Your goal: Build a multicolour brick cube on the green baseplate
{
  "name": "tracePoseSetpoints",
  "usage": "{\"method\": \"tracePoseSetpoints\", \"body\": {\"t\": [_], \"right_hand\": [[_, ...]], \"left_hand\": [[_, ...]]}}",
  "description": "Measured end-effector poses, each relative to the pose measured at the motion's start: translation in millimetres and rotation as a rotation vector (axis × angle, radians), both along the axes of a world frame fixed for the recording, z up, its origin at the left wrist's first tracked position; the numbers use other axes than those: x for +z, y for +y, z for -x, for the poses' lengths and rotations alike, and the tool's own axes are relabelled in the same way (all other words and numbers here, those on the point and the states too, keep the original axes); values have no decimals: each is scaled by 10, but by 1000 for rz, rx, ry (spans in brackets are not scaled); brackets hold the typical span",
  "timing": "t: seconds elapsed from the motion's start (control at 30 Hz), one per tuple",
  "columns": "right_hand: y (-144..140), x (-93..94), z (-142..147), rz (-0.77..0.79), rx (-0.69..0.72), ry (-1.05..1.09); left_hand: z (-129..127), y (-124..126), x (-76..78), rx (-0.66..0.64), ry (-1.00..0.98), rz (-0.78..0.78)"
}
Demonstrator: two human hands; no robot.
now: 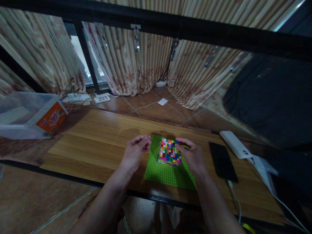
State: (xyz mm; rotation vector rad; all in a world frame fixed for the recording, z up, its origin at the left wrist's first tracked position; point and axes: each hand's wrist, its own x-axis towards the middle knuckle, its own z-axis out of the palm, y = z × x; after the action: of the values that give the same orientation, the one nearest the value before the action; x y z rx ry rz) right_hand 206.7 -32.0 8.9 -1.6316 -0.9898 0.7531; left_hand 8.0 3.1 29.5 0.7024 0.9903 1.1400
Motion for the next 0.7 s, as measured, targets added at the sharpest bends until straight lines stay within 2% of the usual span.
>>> {"method": "tracePoseSetpoints", "body": {"t": [0.2, 0.3, 0.7], "right_hand": [[20, -62, -87, -95, -16, 147], [34, -95, -100, -129, -15, 138], [53, -85, -7, -66, -21, 62]], "left_hand": [[11, 15, -21, 7, -5, -16], [12, 13, -24, 8, -8, -9], [8, 0, -3, 7, -10, -6]]}}
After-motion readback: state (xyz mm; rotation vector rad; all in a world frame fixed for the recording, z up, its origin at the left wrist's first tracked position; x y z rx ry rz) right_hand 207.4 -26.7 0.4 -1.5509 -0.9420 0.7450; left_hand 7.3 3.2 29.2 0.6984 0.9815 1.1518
